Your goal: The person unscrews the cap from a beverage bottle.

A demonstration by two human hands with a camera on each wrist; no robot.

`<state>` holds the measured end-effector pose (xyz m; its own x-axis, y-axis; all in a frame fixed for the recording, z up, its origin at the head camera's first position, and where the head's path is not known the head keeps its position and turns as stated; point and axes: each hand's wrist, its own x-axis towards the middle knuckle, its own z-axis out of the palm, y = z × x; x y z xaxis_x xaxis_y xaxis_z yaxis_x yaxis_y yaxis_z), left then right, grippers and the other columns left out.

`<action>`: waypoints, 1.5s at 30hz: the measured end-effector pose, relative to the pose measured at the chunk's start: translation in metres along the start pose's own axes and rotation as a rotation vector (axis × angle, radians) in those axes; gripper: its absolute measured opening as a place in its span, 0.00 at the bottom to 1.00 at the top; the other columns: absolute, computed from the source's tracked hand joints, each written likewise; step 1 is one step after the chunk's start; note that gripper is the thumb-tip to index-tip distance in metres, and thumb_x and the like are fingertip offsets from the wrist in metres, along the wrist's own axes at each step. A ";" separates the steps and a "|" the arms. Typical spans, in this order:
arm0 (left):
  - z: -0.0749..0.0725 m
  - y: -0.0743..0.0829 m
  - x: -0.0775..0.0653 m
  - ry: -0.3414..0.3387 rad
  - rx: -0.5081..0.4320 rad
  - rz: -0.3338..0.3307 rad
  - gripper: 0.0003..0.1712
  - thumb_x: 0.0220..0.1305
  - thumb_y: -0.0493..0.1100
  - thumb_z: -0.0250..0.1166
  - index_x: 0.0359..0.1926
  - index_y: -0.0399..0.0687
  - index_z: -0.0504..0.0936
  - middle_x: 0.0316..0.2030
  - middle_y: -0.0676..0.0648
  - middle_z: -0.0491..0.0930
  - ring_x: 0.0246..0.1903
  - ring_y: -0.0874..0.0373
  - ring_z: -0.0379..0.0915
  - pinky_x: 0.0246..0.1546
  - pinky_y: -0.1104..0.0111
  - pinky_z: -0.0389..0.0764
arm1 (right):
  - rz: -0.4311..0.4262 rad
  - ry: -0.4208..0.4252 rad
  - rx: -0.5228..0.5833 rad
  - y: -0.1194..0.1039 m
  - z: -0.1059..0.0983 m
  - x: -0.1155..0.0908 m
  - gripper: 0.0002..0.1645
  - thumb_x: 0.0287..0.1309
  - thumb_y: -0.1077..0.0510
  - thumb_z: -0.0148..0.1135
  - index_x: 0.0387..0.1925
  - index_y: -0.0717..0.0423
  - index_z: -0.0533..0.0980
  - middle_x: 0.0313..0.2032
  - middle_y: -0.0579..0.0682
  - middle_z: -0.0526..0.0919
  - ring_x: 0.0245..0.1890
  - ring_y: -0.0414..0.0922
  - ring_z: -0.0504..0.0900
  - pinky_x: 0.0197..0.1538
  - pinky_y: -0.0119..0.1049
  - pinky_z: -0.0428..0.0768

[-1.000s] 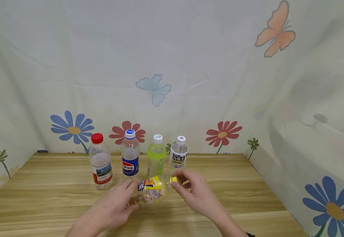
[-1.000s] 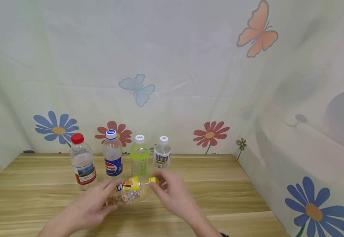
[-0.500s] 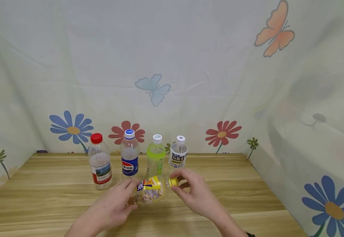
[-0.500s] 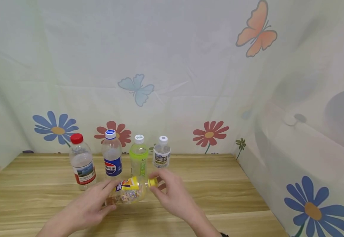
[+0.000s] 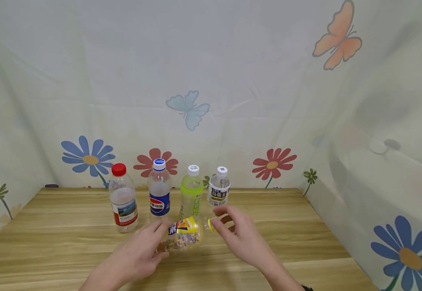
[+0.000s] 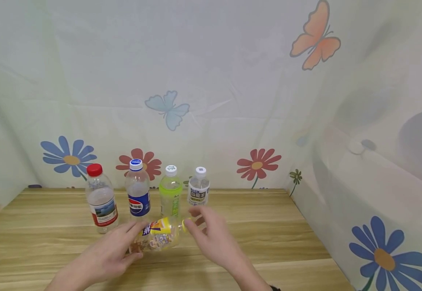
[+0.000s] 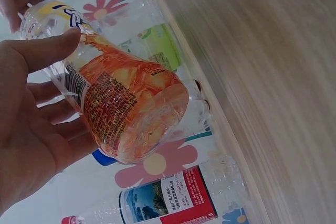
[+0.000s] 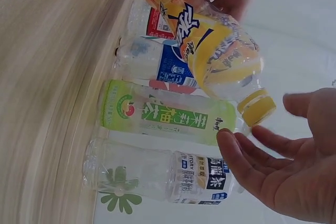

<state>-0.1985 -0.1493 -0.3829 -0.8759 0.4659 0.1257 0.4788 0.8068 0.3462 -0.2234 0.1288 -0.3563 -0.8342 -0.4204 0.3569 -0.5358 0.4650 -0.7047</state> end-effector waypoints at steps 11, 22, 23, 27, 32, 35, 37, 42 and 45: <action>0.000 0.000 0.001 0.010 0.003 0.008 0.34 0.59 0.46 0.73 0.64 0.49 0.69 0.54 0.54 0.71 0.47 0.61 0.71 0.50 0.63 0.77 | 0.070 -0.049 0.012 0.001 -0.003 0.001 0.11 0.72 0.49 0.55 0.42 0.50 0.79 0.31 0.41 0.79 0.30 0.43 0.79 0.31 0.32 0.80; -0.001 0.000 0.000 0.017 0.018 -0.006 0.34 0.59 0.46 0.73 0.64 0.49 0.70 0.56 0.52 0.71 0.51 0.58 0.71 0.52 0.60 0.75 | 0.050 -0.084 0.096 -0.001 -0.002 0.000 0.09 0.69 0.59 0.59 0.47 0.58 0.79 0.35 0.46 0.80 0.34 0.50 0.81 0.34 0.34 0.82; -0.001 0.000 0.000 0.016 0.014 -0.005 0.34 0.59 0.46 0.73 0.64 0.49 0.70 0.56 0.52 0.71 0.51 0.58 0.71 0.52 0.60 0.75 | 0.045 -0.087 0.098 -0.001 -0.002 0.000 0.09 0.69 0.60 0.60 0.47 0.58 0.78 0.36 0.46 0.80 0.35 0.50 0.81 0.35 0.34 0.82; -0.001 0.000 0.000 0.009 0.004 -0.012 0.34 0.59 0.46 0.73 0.64 0.49 0.70 0.56 0.52 0.71 0.52 0.57 0.72 0.52 0.58 0.75 | 0.018 -0.087 0.081 0.000 -0.003 0.000 0.10 0.66 0.64 0.61 0.49 0.57 0.78 0.41 0.47 0.81 0.40 0.47 0.82 0.38 0.32 0.81; -0.001 0.000 0.000 0.002 -0.007 -0.015 0.35 0.59 0.46 0.73 0.64 0.49 0.70 0.56 0.52 0.71 0.50 0.58 0.72 0.51 0.59 0.76 | -0.019 -0.081 0.043 0.000 -0.003 -0.001 0.13 0.63 0.67 0.63 0.49 0.57 0.77 0.44 0.44 0.80 0.44 0.47 0.82 0.41 0.29 0.80; -0.001 0.000 0.001 -0.002 -0.012 -0.019 0.35 0.59 0.45 0.73 0.65 0.49 0.69 0.55 0.52 0.71 0.50 0.58 0.72 0.51 0.59 0.76 | -0.041 -0.077 0.031 0.001 -0.002 -0.001 0.15 0.61 0.69 0.65 0.49 0.57 0.77 0.44 0.43 0.79 0.46 0.47 0.81 0.42 0.29 0.80; -0.001 0.000 0.001 -0.005 -0.015 -0.024 0.35 0.59 0.45 0.73 0.65 0.49 0.69 0.56 0.52 0.71 0.50 0.58 0.72 0.51 0.59 0.76 | -0.056 -0.070 0.029 0.001 -0.002 0.000 0.16 0.59 0.71 0.65 0.48 0.57 0.77 0.44 0.42 0.79 0.46 0.47 0.81 0.43 0.30 0.80; -0.001 -0.001 0.001 -0.005 -0.016 -0.035 0.35 0.59 0.46 0.73 0.65 0.49 0.69 0.57 0.51 0.71 0.53 0.55 0.72 0.53 0.56 0.75 | -0.080 -0.049 0.030 -0.001 -0.001 0.001 0.18 0.56 0.74 0.66 0.46 0.56 0.78 0.42 0.42 0.79 0.46 0.47 0.80 0.42 0.31 0.81; -0.001 -0.002 0.001 -0.006 -0.022 -0.038 0.36 0.58 0.45 0.73 0.65 0.49 0.69 0.57 0.50 0.71 0.54 0.54 0.72 0.53 0.55 0.74 | -0.082 -0.035 0.038 -0.001 -0.001 0.001 0.19 0.54 0.75 0.67 0.45 0.56 0.78 0.42 0.42 0.79 0.45 0.46 0.80 0.42 0.32 0.81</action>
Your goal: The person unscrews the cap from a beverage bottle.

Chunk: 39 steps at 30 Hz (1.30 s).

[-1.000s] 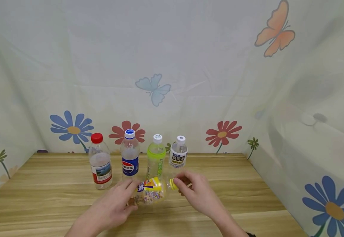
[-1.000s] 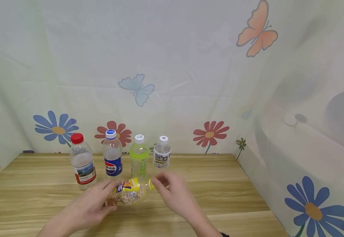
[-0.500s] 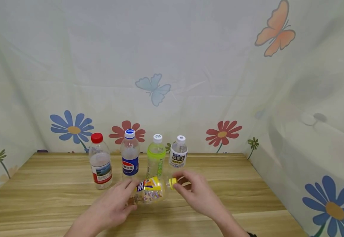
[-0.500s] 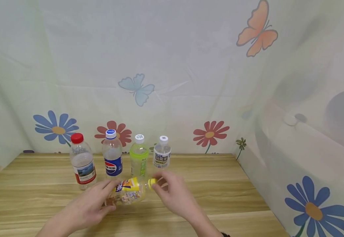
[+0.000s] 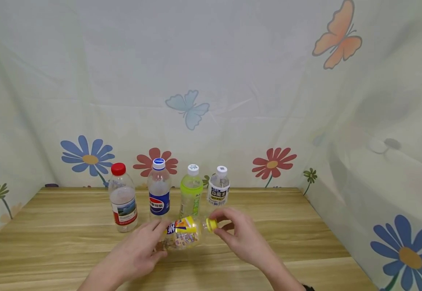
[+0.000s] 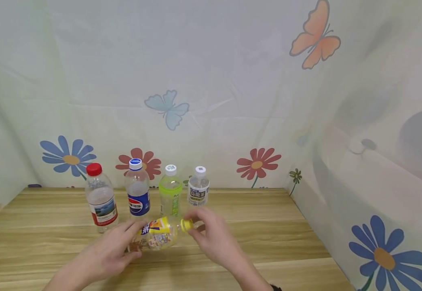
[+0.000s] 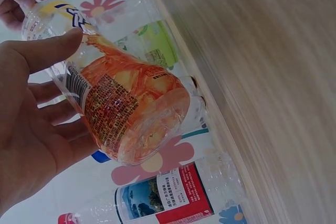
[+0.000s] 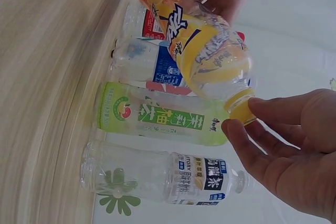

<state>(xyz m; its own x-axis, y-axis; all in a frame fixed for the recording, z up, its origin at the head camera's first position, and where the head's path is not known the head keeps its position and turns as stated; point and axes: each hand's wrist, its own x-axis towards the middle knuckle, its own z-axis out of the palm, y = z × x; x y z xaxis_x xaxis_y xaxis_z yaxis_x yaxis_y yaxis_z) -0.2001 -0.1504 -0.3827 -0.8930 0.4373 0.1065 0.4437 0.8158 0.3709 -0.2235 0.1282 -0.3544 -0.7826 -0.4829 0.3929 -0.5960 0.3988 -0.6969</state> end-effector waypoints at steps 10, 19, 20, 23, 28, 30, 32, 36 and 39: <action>0.000 0.000 0.001 -0.009 -0.018 -0.005 0.36 0.59 0.45 0.73 0.66 0.50 0.68 0.59 0.50 0.70 0.56 0.53 0.71 0.54 0.54 0.74 | -0.013 0.034 0.017 0.002 0.001 0.000 0.21 0.51 0.78 0.68 0.42 0.55 0.79 0.42 0.41 0.80 0.44 0.43 0.81 0.41 0.32 0.81; -0.001 0.000 0.000 -0.012 -0.009 -0.007 0.36 0.59 0.46 0.73 0.66 0.50 0.68 0.59 0.50 0.71 0.56 0.53 0.71 0.54 0.55 0.74 | 0.056 0.032 0.018 0.001 -0.001 -0.001 0.23 0.56 0.67 0.70 0.53 0.54 0.76 0.49 0.45 0.79 0.49 0.47 0.80 0.43 0.32 0.81; -0.001 0.000 0.000 -0.013 -0.008 -0.008 0.36 0.59 0.47 0.73 0.66 0.50 0.68 0.59 0.50 0.71 0.55 0.53 0.72 0.54 0.55 0.74 | 0.073 0.033 0.016 0.001 -0.001 -0.001 0.22 0.58 0.63 0.70 0.54 0.53 0.75 0.50 0.46 0.78 0.49 0.47 0.81 0.43 0.32 0.81; -0.001 0.000 0.000 -0.013 -0.001 -0.007 0.36 0.59 0.46 0.73 0.66 0.50 0.68 0.58 0.50 0.71 0.54 0.54 0.72 0.53 0.55 0.74 | 0.109 0.036 0.012 0.000 -0.002 -0.001 0.18 0.65 0.53 0.65 0.53 0.54 0.76 0.46 0.46 0.79 0.45 0.48 0.81 0.41 0.31 0.81; -0.002 0.001 0.000 -0.012 0.010 0.004 0.35 0.59 0.46 0.73 0.65 0.49 0.69 0.57 0.51 0.71 0.53 0.55 0.72 0.52 0.56 0.75 | 0.120 0.018 -0.001 0.001 -0.002 0.000 0.11 0.68 0.51 0.61 0.45 0.53 0.78 0.36 0.42 0.80 0.37 0.45 0.81 0.36 0.32 0.81; -0.002 0.001 0.000 -0.013 0.006 0.002 0.35 0.59 0.46 0.73 0.65 0.50 0.69 0.57 0.51 0.71 0.53 0.55 0.72 0.53 0.56 0.75 | 0.113 0.009 0.005 0.002 -0.001 0.000 0.08 0.67 0.54 0.62 0.43 0.53 0.79 0.36 0.42 0.81 0.37 0.43 0.82 0.36 0.32 0.82; -0.001 0.001 0.000 -0.013 0.006 -0.002 0.36 0.59 0.46 0.73 0.66 0.50 0.68 0.57 0.51 0.71 0.54 0.55 0.72 0.53 0.56 0.74 | 0.106 0.004 0.022 0.002 -0.001 0.001 0.06 0.66 0.58 0.63 0.43 0.55 0.79 0.37 0.42 0.81 0.37 0.42 0.82 0.37 0.32 0.82; 0.000 0.000 0.000 -0.014 0.007 -0.004 0.36 0.59 0.46 0.73 0.66 0.50 0.68 0.58 0.51 0.71 0.54 0.55 0.72 0.54 0.55 0.74 | 0.092 0.002 0.049 0.002 -0.001 0.001 0.08 0.64 0.64 0.64 0.44 0.59 0.78 0.39 0.45 0.81 0.40 0.45 0.83 0.39 0.31 0.82; 0.000 0.000 0.000 -0.017 0.002 -0.005 0.35 0.59 0.46 0.73 0.66 0.49 0.69 0.57 0.51 0.71 0.54 0.54 0.72 0.53 0.55 0.74 | 0.084 0.004 0.054 0.003 -0.001 0.001 0.09 0.63 0.66 0.64 0.45 0.59 0.78 0.40 0.47 0.80 0.41 0.47 0.82 0.40 0.31 0.81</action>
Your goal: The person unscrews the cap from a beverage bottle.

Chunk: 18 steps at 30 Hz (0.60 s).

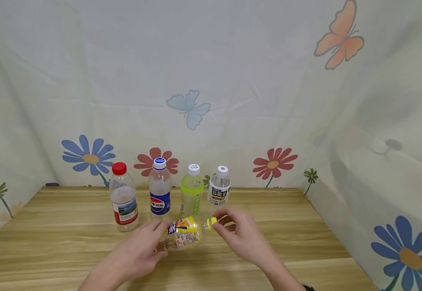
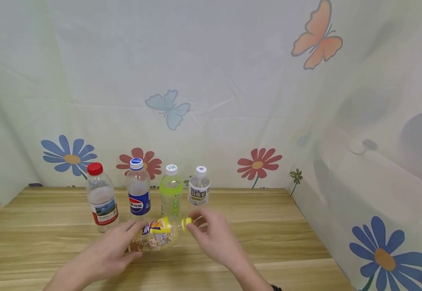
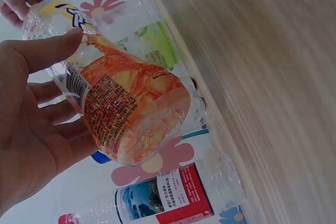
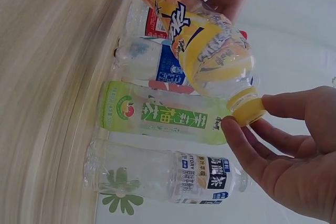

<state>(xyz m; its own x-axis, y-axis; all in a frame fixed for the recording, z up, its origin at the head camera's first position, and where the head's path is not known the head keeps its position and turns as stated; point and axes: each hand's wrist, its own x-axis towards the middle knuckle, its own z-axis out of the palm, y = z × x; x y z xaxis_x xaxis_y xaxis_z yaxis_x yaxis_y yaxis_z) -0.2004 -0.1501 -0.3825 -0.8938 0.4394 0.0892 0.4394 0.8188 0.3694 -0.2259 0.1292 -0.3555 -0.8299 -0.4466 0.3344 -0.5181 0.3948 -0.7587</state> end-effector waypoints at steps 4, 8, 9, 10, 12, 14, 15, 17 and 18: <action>0.000 0.000 0.000 0.001 -0.004 -0.009 0.36 0.59 0.46 0.73 0.66 0.50 0.68 0.58 0.50 0.71 0.55 0.53 0.71 0.54 0.55 0.74 | -0.006 0.005 -0.010 0.000 0.000 0.000 0.11 0.62 0.67 0.64 0.45 0.57 0.77 0.41 0.47 0.80 0.43 0.47 0.82 0.41 0.30 0.81; -0.001 0.000 0.000 0.004 -0.008 -0.016 0.36 0.60 0.46 0.73 0.66 0.50 0.68 0.59 0.50 0.70 0.57 0.52 0.71 0.55 0.54 0.73 | -0.017 0.007 -0.014 0.001 0.001 0.000 0.12 0.61 0.69 0.65 0.46 0.58 0.77 0.41 0.45 0.80 0.44 0.48 0.81 0.42 0.30 0.81; -0.001 0.000 0.000 0.004 -0.010 -0.017 0.36 0.60 0.46 0.72 0.66 0.50 0.68 0.60 0.50 0.70 0.57 0.52 0.70 0.55 0.53 0.73 | -0.019 0.008 -0.012 0.001 0.001 0.000 0.13 0.60 0.70 0.65 0.46 0.59 0.77 0.41 0.45 0.80 0.44 0.48 0.81 0.43 0.30 0.80; -0.001 -0.001 -0.001 0.006 -0.009 -0.017 0.36 0.60 0.46 0.72 0.66 0.50 0.68 0.60 0.49 0.70 0.58 0.51 0.70 0.55 0.53 0.72 | -0.024 0.009 -0.012 0.001 0.001 0.000 0.13 0.60 0.71 0.65 0.46 0.59 0.76 0.42 0.46 0.80 0.45 0.48 0.80 0.43 0.30 0.80; -0.001 -0.001 0.000 0.007 -0.010 -0.017 0.36 0.60 0.45 0.72 0.67 0.49 0.68 0.61 0.49 0.69 0.58 0.51 0.70 0.55 0.53 0.72 | -0.032 0.014 -0.012 0.001 0.001 0.000 0.15 0.59 0.72 0.65 0.46 0.58 0.76 0.42 0.47 0.79 0.45 0.47 0.80 0.43 0.30 0.80; -0.001 -0.001 0.000 0.008 -0.011 -0.018 0.37 0.60 0.45 0.72 0.67 0.48 0.67 0.62 0.48 0.69 0.59 0.50 0.69 0.56 0.53 0.71 | -0.036 0.020 -0.013 0.001 0.001 0.000 0.17 0.58 0.73 0.65 0.47 0.57 0.76 0.43 0.47 0.79 0.45 0.47 0.80 0.44 0.30 0.80; -0.001 -0.001 0.000 0.008 -0.012 -0.019 0.37 0.60 0.45 0.72 0.67 0.48 0.67 0.62 0.48 0.69 0.59 0.50 0.69 0.56 0.53 0.71 | -0.036 0.022 -0.014 0.001 0.001 0.000 0.17 0.58 0.73 0.65 0.47 0.57 0.76 0.43 0.48 0.79 0.45 0.47 0.79 0.44 0.30 0.80; -0.001 -0.002 0.000 0.006 -0.016 -0.023 0.37 0.60 0.45 0.72 0.68 0.47 0.67 0.63 0.47 0.68 0.60 0.49 0.69 0.56 0.53 0.71 | -0.035 0.027 -0.015 0.000 0.000 -0.001 0.18 0.58 0.73 0.65 0.47 0.57 0.75 0.44 0.49 0.79 0.46 0.48 0.79 0.44 0.30 0.80; -0.001 -0.002 -0.001 0.007 -0.016 -0.026 0.37 0.60 0.45 0.72 0.68 0.47 0.67 0.63 0.47 0.68 0.60 0.49 0.69 0.56 0.53 0.71 | -0.031 0.030 -0.020 0.000 0.000 -0.001 0.18 0.58 0.73 0.65 0.48 0.57 0.75 0.44 0.49 0.79 0.46 0.48 0.79 0.44 0.30 0.80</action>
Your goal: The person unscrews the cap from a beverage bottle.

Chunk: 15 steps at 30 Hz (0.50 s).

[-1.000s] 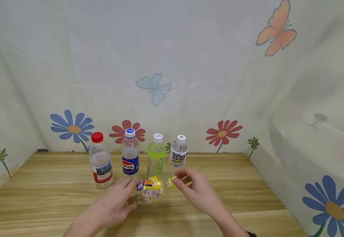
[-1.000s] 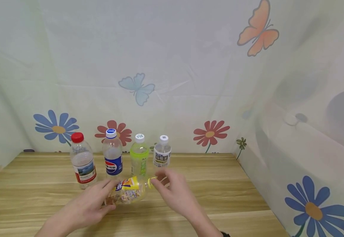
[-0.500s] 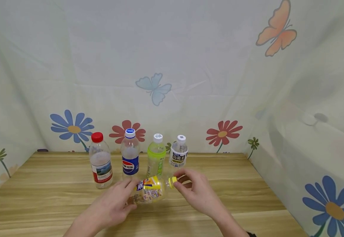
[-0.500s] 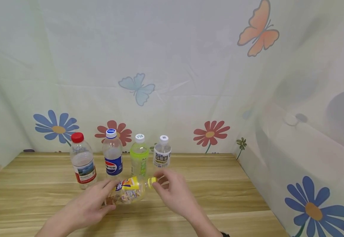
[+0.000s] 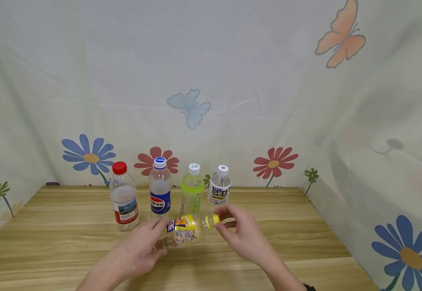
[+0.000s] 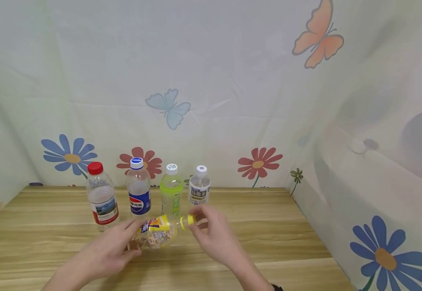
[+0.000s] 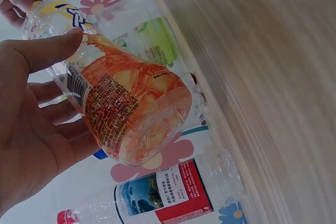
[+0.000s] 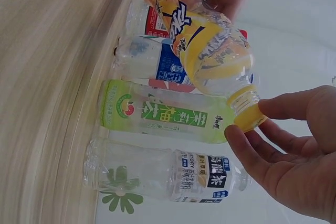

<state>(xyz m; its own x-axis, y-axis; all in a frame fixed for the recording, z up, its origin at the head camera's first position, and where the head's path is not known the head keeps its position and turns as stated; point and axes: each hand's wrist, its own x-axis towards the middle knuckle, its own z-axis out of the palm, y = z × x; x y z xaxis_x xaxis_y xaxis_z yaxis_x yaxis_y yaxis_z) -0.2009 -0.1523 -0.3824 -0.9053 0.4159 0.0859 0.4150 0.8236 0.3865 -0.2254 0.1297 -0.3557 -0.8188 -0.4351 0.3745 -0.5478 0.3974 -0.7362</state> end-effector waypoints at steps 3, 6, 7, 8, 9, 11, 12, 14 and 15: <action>-0.001 -0.001 0.000 0.010 0.001 -0.001 0.37 0.60 0.45 0.72 0.68 0.46 0.67 0.63 0.47 0.68 0.59 0.50 0.69 0.56 0.54 0.72 | 0.008 0.015 -0.012 0.000 -0.001 0.000 0.17 0.58 0.72 0.65 0.48 0.57 0.75 0.44 0.49 0.79 0.46 0.48 0.79 0.43 0.30 0.80; -0.002 0.000 -0.001 0.023 -0.002 -0.008 0.38 0.60 0.44 0.72 0.68 0.46 0.67 0.62 0.48 0.69 0.57 0.52 0.70 0.55 0.56 0.73 | 0.015 0.036 -0.032 0.001 -0.001 0.000 0.17 0.58 0.72 0.65 0.47 0.57 0.75 0.43 0.49 0.79 0.45 0.48 0.80 0.42 0.30 0.80; -0.003 0.000 -0.001 0.024 -0.006 -0.010 0.38 0.60 0.43 0.72 0.68 0.46 0.66 0.61 0.48 0.70 0.56 0.53 0.71 0.55 0.57 0.73 | 0.015 0.043 -0.037 0.001 -0.001 0.001 0.17 0.57 0.72 0.66 0.47 0.57 0.76 0.43 0.49 0.79 0.45 0.49 0.80 0.41 0.29 0.80; -0.003 0.000 -0.001 0.027 -0.009 -0.011 0.38 0.60 0.43 0.72 0.68 0.46 0.66 0.61 0.48 0.70 0.55 0.54 0.71 0.54 0.58 0.74 | 0.015 0.048 -0.044 0.001 -0.001 0.001 0.16 0.57 0.72 0.66 0.46 0.57 0.76 0.43 0.50 0.79 0.44 0.49 0.80 0.41 0.29 0.80; -0.004 0.000 0.000 0.030 -0.009 -0.015 0.38 0.60 0.43 0.72 0.69 0.46 0.66 0.61 0.48 0.70 0.54 0.55 0.71 0.54 0.59 0.74 | 0.016 0.051 -0.052 0.002 0.000 0.001 0.16 0.57 0.72 0.66 0.46 0.57 0.76 0.42 0.49 0.79 0.44 0.49 0.80 0.40 0.29 0.80; -0.004 0.000 0.000 0.045 -0.010 -0.018 0.39 0.60 0.43 0.72 0.69 0.46 0.66 0.61 0.48 0.70 0.51 0.58 0.71 0.52 0.61 0.75 | 0.014 0.049 -0.082 0.003 0.000 0.001 0.16 0.57 0.71 0.67 0.45 0.57 0.76 0.42 0.49 0.79 0.43 0.48 0.80 0.39 0.28 0.80; -0.005 0.000 0.000 0.058 -0.005 -0.019 0.39 0.60 0.43 0.72 0.69 0.45 0.66 0.60 0.48 0.70 0.51 0.58 0.71 0.52 0.62 0.75 | 0.014 0.043 -0.096 0.004 0.000 0.002 0.16 0.56 0.71 0.67 0.45 0.57 0.76 0.41 0.48 0.79 0.42 0.47 0.80 0.38 0.28 0.80; -0.005 -0.001 0.000 0.082 0.005 -0.024 0.39 0.59 0.43 0.73 0.68 0.44 0.67 0.59 0.49 0.70 0.49 0.60 0.71 0.51 0.64 0.76 | 0.015 0.023 -0.122 0.006 0.001 0.002 0.15 0.56 0.70 0.68 0.44 0.56 0.76 0.40 0.47 0.79 0.41 0.46 0.80 0.37 0.27 0.80; -0.006 -0.001 -0.001 0.094 0.011 -0.029 0.39 0.59 0.44 0.73 0.68 0.44 0.67 0.59 0.49 0.70 0.50 0.60 0.72 0.51 0.64 0.76 | 0.014 0.010 -0.136 0.007 0.002 0.002 0.15 0.56 0.70 0.68 0.44 0.56 0.76 0.40 0.46 0.79 0.41 0.46 0.80 0.37 0.27 0.80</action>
<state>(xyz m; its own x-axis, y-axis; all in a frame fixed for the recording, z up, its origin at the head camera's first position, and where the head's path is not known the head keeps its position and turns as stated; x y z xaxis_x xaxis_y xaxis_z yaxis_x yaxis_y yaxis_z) -0.2011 -0.1553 -0.3777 -0.9211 0.3546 0.1605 0.3892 0.8392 0.3799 -0.2305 0.1298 -0.3608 -0.8278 -0.4207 0.3711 -0.5540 0.5094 -0.6585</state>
